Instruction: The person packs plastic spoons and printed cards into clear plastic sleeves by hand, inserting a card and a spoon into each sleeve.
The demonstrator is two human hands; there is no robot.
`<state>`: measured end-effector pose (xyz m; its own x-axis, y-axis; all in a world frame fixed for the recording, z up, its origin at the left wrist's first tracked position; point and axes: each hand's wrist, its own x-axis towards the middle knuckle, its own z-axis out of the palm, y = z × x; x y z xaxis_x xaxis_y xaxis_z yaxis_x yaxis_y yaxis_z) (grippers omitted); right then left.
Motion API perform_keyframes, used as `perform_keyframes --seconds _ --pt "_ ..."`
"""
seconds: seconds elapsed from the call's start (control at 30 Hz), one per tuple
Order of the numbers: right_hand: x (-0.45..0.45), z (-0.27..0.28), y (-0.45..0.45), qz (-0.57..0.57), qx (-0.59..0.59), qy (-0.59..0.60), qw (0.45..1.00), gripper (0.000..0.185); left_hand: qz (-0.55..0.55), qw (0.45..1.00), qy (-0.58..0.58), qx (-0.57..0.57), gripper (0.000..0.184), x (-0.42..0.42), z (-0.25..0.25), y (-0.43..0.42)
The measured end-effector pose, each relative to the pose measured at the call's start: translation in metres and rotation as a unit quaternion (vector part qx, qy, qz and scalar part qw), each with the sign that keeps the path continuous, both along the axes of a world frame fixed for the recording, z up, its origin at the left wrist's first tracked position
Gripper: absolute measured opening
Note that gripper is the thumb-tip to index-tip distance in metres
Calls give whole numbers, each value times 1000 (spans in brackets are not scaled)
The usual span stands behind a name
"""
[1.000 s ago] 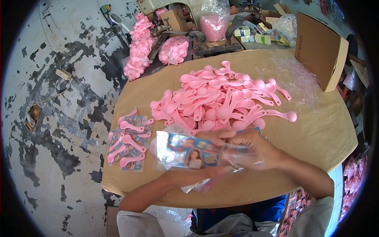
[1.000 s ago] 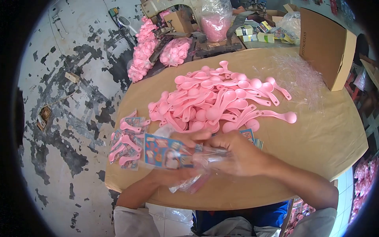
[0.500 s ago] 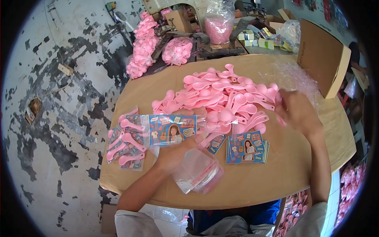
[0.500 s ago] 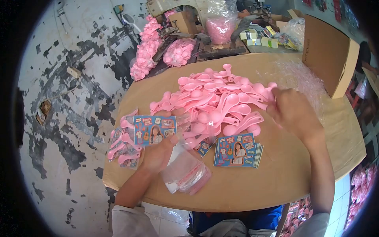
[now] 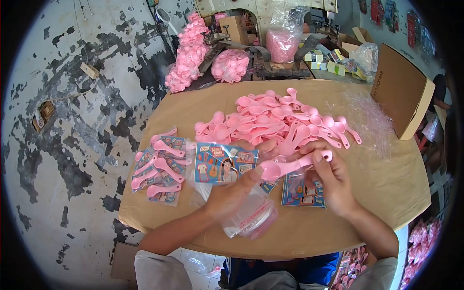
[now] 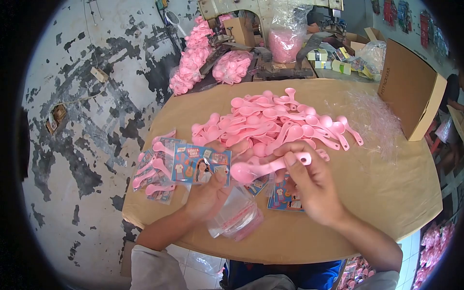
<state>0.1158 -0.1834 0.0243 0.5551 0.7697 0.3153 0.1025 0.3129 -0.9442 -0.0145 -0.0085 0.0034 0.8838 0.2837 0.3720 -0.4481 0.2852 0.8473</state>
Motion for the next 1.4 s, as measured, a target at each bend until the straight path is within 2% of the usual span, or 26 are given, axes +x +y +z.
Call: perform_keyframes --seconds 0.07,0.2,0.27,0.37,0.47,0.5,0.57,0.6,0.63,0.73,0.8,0.87,0.93,0.97,1.03,1.13,1.17,1.27,1.33,1.37,1.4 --pt "-14 -3 6 -8 43 67 997 25 -8 998 -11 -54 45 0 4 -12" --pt "-10 -19 11 -97 115 17 988 29 -39 996 -13 -82 40 -1 8 -16" --pt "-4 -12 6 -97 100 21 990 26 -55 994 -33 -92 36 -1 7 -17" --pt "2 -13 3 -104 102 1 989 24 -22 1000 -13 -11 36 -1 8 -17" --pt "-1 -15 0 -76 64 -33 994 25 -44 997 19 59 52 0 -1 -8" --pt "-3 -14 -1 -61 42 -44 996 26 -36 999 3 39 47 0 -2 -10" --pt "-8 -13 1 -10 36 -106 994 27 -22 999 -30 -1 36 1 -6 -16" --pt "-10 -11 2 16 34 -138 990 28 -29 999 -2 -17 37 0 -7 -16" --pt "-11 -3 3 16 49 -264 963 37 -36 999 25 -33 38 -1 -7 -15" --pt "-20 -1 1 -2 34 -339 940 45 -66 992 49 -93 41 0 -14 -19" --pt "-18 -3 -1 3 -11 -307 952 43 -86 989 66 -98 52 0 -13 -22" --pt "-11 -2 -4 3 -32 -311 950 36 -97 988 100 -61 77 -4 -5 -22" --pt "0 3 -8 0 -34 -351 936 25 -72 994 81 10 60 -2 -4 -17" --pt "-1 8 -9 1 -44 -322 946 21 -59 995 70 45 54 -1 -5 -15" --pt "-9 22 -12 2 -65 -261 963 12 -71 995 43 53 58 1 -8 -13" --pt "-12 33 -16 -71 -9 -249 966 12 -72 997 -28 -6 61 -1 -27 -6" --pt "-9 40 -23 -102 -27 -247 963 12 -66 996 -40 -45 60 -1 -28 -3" --pt "13 66 -57 -173 -79 -268 944 12 -37 983 -44 -176 60 11 12 5" --pt "24 79 -72 -184 -112 -310 926 11 30 997 -14 -73 61 16 25 20" --pt "31 75 -71 -143 -122 -407 894 12 64 998 2 -24 62 18 26 22" --pt "31 78 -72 -143 -123 -404 895 13 68 996 21 57 63 18 27 18"
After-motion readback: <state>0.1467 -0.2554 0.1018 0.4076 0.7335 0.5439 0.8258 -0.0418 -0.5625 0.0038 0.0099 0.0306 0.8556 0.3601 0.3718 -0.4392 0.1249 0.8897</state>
